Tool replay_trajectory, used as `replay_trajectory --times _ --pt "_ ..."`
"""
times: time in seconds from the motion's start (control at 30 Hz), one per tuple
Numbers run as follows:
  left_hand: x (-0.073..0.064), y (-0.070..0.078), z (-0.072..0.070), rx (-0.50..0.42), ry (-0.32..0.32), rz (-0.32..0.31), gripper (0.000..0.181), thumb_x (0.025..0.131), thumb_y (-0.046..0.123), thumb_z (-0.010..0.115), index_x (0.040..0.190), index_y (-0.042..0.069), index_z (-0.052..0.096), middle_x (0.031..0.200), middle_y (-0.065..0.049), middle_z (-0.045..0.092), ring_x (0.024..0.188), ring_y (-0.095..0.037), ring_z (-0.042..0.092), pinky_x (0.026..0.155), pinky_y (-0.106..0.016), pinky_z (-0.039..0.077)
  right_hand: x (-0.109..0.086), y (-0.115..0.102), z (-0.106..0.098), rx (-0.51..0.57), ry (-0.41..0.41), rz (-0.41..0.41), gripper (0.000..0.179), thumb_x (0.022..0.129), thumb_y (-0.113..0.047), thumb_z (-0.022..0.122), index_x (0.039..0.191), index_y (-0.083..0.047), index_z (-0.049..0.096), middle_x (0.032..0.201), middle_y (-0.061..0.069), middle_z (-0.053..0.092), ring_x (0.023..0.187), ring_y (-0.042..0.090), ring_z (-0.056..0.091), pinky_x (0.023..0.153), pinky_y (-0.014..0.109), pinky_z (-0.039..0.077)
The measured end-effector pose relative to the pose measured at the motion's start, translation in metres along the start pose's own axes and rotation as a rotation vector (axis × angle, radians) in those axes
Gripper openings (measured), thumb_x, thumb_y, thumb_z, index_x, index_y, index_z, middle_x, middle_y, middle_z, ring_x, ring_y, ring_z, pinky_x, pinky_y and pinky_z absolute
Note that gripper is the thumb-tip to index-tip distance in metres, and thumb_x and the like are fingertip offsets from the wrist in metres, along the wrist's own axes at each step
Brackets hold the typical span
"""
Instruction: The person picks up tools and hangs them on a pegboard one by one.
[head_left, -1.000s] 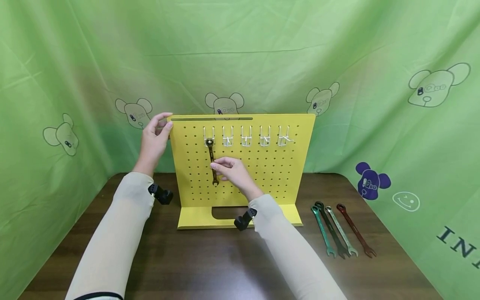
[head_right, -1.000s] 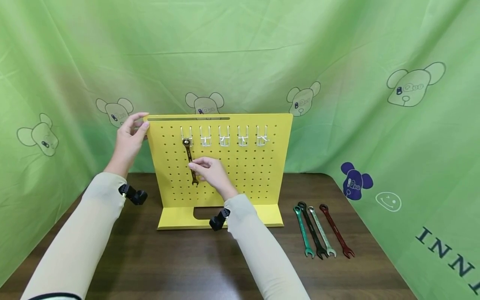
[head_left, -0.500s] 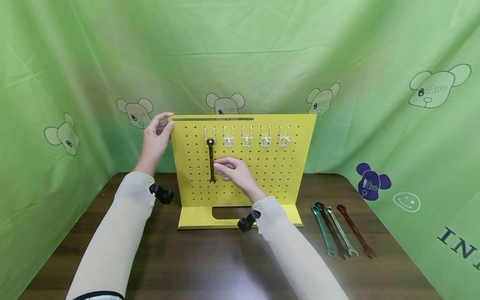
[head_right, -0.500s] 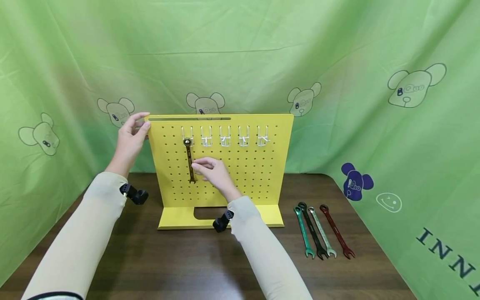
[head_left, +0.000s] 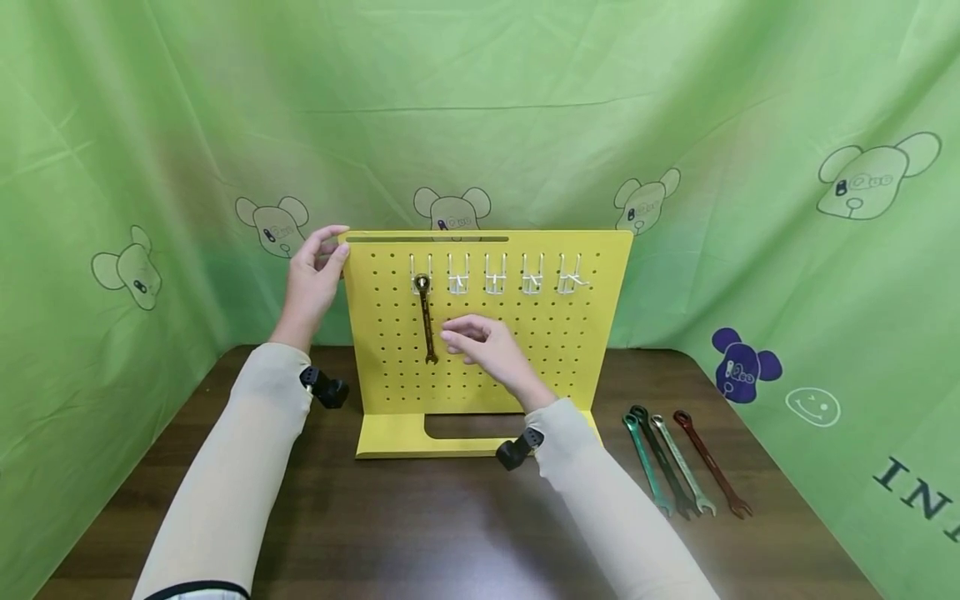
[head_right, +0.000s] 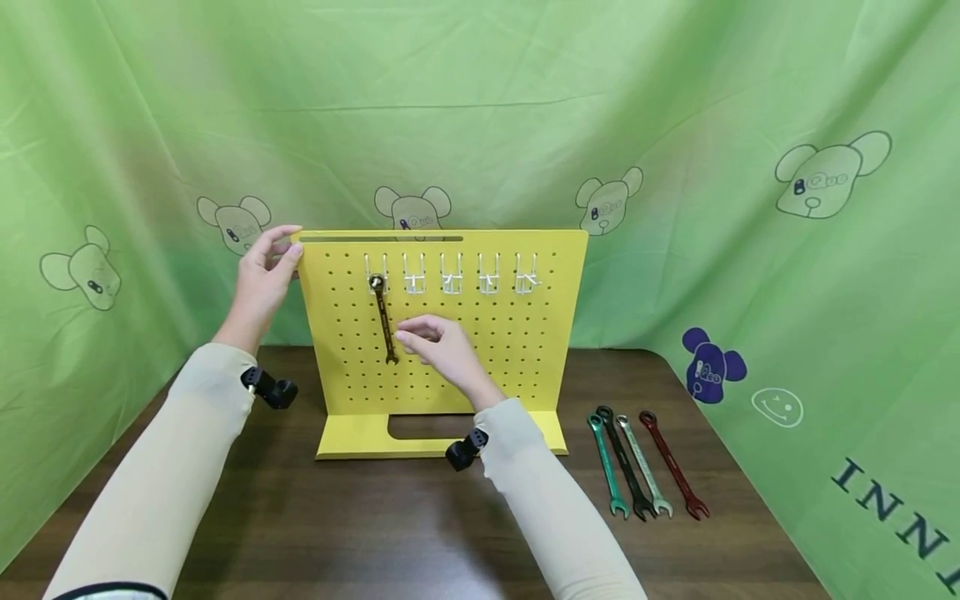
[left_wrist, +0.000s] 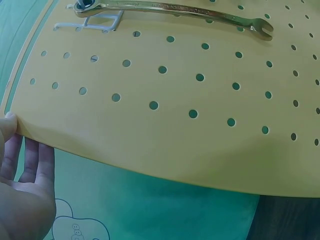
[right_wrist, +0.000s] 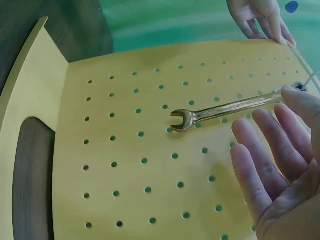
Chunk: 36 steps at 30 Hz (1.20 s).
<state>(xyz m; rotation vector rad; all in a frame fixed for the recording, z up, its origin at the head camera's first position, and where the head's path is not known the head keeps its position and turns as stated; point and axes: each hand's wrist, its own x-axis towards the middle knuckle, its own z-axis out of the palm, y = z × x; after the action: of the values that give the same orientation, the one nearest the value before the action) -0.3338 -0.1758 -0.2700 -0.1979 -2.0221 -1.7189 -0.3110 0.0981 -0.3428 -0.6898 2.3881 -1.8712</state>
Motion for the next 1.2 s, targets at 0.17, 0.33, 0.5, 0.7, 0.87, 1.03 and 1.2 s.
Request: replay_trajectory --times 0.17,0.33,0.5,0.7,0.87,1.03,1.2 --pt "0.000 0.000 0.000 0.004 -0.003 -0.002 0.033 0.104 0.022 0.057 0.136 0.018 0.060 0.116 -0.006 0.059 0.095 -0.016 0.058 0.087 -0.031 0.052 -0.007 -0.001 -0.011 -0.045 -0.011 -0.001 0.039 0.096 -0.030 0.071 0.124 -0.004 0.067 0.113 0.018 0.069 0.101 0.032 0.067 0.090 0.054 0.054" --pt "0.001 -0.002 0.001 0.014 -0.001 0.005 0.033 0.104 0.023 0.056 0.136 0.019 0.060 0.117 -0.007 0.059 0.096 -0.016 0.058 0.088 -0.031 0.052 -0.016 -0.001 -0.022 -0.112 -0.011 0.000 0.040 0.095 -0.034 0.071 0.122 -0.005 0.068 0.110 0.021 0.069 0.097 0.032 0.067 0.088 0.057 0.053" --pt "0.001 -0.002 0.001 0.012 -0.002 0.008 0.034 0.104 0.022 0.056 0.137 0.017 0.059 0.117 -0.008 0.059 0.096 -0.016 0.058 0.087 -0.030 0.052 -0.026 0.002 -0.035 -0.150 -0.018 0.020 0.038 0.095 -0.033 0.072 0.119 -0.003 0.069 0.107 0.023 0.068 0.092 0.033 0.067 0.086 0.060 0.053" --pt "0.001 -0.001 0.000 0.008 0.000 0.015 0.035 0.104 0.021 0.056 0.138 0.014 0.058 0.116 -0.007 0.059 0.095 -0.016 0.059 0.086 -0.029 0.053 -0.039 0.005 -0.054 -0.215 -0.028 0.059 0.031 0.095 -0.033 0.071 0.113 -0.008 0.072 0.104 0.025 0.068 0.091 0.037 0.066 0.083 0.056 0.054" --pt "0.001 0.000 0.000 0.009 0.000 -0.005 0.033 0.104 0.022 0.056 0.137 0.019 0.059 0.118 -0.006 0.059 0.097 -0.016 0.058 0.088 -0.030 0.052 -0.052 0.012 -0.071 -0.258 -0.047 0.070 0.029 0.096 -0.032 0.071 0.112 -0.008 0.072 0.101 0.020 0.069 0.088 0.037 0.066 0.078 0.045 0.056" --pt "0.000 0.000 0.000 0.010 -0.004 -0.007 0.033 0.104 0.024 0.056 0.137 0.021 0.059 0.119 -0.007 0.059 0.098 -0.017 0.058 0.089 -0.031 0.052 -0.065 0.021 -0.090 -0.293 -0.061 0.076 0.033 0.095 -0.031 0.071 0.113 -0.003 0.071 0.093 0.008 0.070 0.083 0.033 0.065 0.074 0.041 0.056" --pt "-0.001 -0.002 -0.001 0.007 -0.007 0.005 0.033 0.104 0.022 0.056 0.136 0.020 0.059 0.117 -0.006 0.059 0.096 -0.016 0.058 0.088 -0.030 0.052 -0.082 0.028 -0.107 -0.349 -0.057 0.098 0.033 0.095 -0.030 0.071 0.114 -0.003 0.071 0.092 0.005 0.070 0.083 0.033 0.066 0.074 0.043 0.056"
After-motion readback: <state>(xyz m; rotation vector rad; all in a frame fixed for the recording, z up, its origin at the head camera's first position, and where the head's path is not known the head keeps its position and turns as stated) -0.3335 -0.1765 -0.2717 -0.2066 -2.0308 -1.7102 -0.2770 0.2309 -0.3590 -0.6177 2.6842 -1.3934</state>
